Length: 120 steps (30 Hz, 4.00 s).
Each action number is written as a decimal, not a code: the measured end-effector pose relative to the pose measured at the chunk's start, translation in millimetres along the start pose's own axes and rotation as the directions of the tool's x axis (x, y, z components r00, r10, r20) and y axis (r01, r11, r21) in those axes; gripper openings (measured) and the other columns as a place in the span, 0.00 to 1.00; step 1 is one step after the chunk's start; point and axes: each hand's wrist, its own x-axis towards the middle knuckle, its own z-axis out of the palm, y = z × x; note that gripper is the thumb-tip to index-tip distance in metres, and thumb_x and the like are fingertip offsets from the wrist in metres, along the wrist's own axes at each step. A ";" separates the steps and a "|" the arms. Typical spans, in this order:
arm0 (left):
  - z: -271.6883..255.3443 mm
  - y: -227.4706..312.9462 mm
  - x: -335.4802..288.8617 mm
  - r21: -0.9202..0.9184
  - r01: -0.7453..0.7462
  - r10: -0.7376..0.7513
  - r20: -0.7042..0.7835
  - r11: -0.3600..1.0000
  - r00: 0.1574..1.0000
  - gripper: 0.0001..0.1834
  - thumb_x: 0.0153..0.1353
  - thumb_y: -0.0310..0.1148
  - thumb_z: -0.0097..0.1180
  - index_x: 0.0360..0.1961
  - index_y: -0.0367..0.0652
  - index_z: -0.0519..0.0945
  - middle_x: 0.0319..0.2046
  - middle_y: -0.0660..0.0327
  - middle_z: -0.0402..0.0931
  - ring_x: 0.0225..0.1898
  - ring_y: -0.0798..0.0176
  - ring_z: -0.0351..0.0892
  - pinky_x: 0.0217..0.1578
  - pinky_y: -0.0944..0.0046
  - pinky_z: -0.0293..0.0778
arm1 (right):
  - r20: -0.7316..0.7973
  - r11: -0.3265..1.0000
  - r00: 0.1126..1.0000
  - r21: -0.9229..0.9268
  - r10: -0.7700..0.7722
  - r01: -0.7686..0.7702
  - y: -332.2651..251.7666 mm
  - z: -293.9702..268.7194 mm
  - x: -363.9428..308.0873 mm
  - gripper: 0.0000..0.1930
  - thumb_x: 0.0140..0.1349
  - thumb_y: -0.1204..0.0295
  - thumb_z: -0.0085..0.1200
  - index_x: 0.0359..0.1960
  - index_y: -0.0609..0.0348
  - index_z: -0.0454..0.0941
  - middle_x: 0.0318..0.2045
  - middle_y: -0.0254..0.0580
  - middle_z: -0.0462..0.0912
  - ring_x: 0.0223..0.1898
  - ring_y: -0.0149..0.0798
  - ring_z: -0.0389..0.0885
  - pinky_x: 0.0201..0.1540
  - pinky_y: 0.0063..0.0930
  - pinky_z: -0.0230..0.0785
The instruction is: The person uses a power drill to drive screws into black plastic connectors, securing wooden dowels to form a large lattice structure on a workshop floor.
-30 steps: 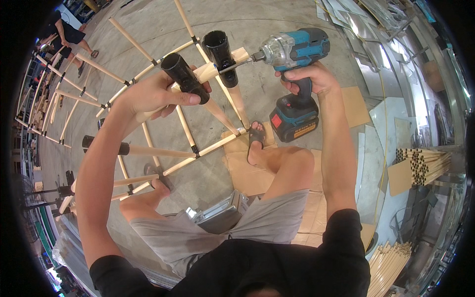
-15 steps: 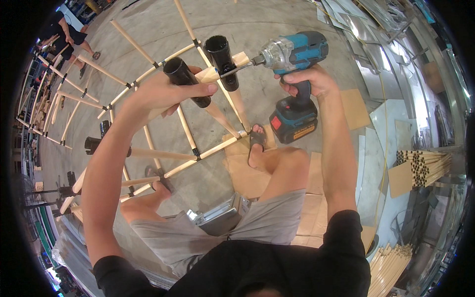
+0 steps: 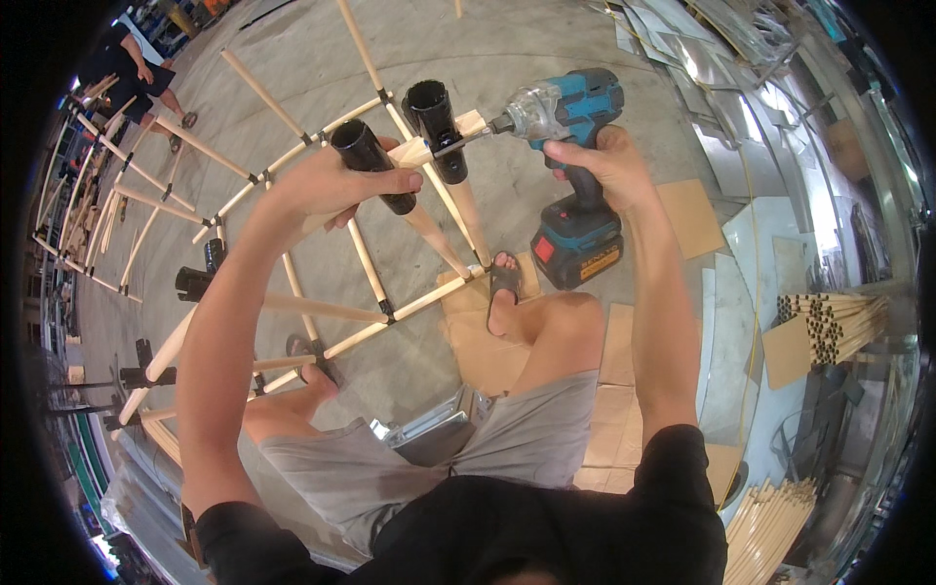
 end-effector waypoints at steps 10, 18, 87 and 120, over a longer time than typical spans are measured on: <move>2.4 8.0 -2.4 0.002 -0.025 0.025 0.000 1.000 1.000 0.29 0.51 0.52 0.69 0.43 0.37 0.83 0.28 0.63 0.82 0.12 0.78 0.63 0.12 0.75 0.56 | -0.161 0.960 0.978 -0.265 -0.136 0.090 7.3 4.2 -12.2 0.19 0.47 0.64 0.75 0.34 0.65 0.83 0.27 0.38 0.84 0.27 0.27 0.79 0.28 0.22 0.70; 6.7 9.7 -1.6 0.192 0.030 -0.012 -0.091 0.981 0.996 0.26 0.52 0.58 0.65 0.32 0.43 0.84 0.22 0.66 0.78 0.11 0.73 0.63 0.12 0.70 0.57 | -0.122 0.997 0.993 -0.072 -0.007 -0.002 16.1 14.3 -12.7 0.17 0.47 0.68 0.74 0.36 0.62 0.83 0.29 0.37 0.84 0.27 0.27 0.79 0.27 0.23 0.71; -4.5 -2.7 -5.1 -0.102 -0.031 0.035 0.035 0.994 0.999 0.35 0.46 0.55 0.74 0.46 0.37 0.81 0.26 0.64 0.77 0.13 0.74 0.64 0.14 0.70 0.59 | -0.145 0.978 0.968 -0.073 -0.203 0.194 5.4 65.4 -50.1 0.19 0.48 0.72 0.73 0.39 0.63 0.77 0.28 0.33 0.80 0.23 0.24 0.74 0.24 0.20 0.66; -12.5 -6.8 -10.5 -0.180 -0.029 0.051 0.122 0.983 0.991 0.27 0.44 0.42 0.76 0.44 0.40 0.81 0.28 0.67 0.77 0.21 0.74 0.68 0.19 0.71 0.59 | -0.126 0.992 0.984 -0.021 -0.129 0.128 5.4 86.8 -61.7 0.23 0.45 0.72 0.76 0.42 0.65 0.78 0.37 0.39 0.85 0.39 0.30 0.82 0.44 0.27 0.75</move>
